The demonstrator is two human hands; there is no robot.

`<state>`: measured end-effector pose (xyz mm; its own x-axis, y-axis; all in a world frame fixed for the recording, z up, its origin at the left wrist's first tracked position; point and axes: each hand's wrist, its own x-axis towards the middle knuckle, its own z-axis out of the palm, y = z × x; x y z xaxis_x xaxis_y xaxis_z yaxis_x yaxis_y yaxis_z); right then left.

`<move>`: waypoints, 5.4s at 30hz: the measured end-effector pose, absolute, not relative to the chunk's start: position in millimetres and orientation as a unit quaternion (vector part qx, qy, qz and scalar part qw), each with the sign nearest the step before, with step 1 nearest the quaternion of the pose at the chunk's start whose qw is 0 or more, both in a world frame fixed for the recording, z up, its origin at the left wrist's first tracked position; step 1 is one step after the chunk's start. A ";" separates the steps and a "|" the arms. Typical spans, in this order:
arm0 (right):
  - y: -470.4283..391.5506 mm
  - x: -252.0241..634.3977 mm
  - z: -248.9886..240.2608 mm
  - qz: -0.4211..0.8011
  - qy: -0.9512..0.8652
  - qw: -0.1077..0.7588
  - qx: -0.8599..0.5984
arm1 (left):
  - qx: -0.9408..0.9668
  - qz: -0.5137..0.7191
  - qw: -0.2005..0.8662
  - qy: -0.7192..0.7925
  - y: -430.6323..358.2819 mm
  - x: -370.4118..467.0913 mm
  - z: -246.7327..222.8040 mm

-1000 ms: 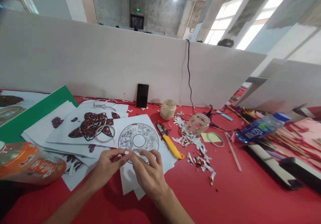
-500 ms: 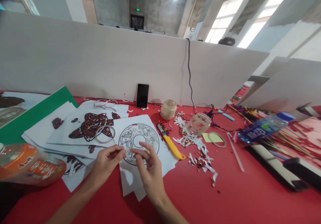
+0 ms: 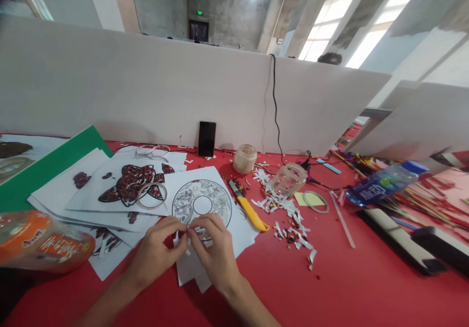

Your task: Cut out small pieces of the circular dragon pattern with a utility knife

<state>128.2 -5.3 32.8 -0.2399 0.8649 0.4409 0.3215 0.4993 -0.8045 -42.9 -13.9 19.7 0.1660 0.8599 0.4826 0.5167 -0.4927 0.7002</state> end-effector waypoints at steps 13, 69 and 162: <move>-0.5 137.8 31.1 0.391 -0.707 0.405 -0.428 | 0.763 0.422 0.196 0.449 -14.0 -45.0 23.0; 11.8 133.2 14.5 0.102 -0.867 0.240 -0.425 | 0.823 0.198 0.058 0.529 -2.7 -80.4 1.5; -35.8 216.5 26.7 0.004 -0.899 0.132 -0.418 | 0.789 0.221 0.133 0.557 -8.9 -62.4 13.7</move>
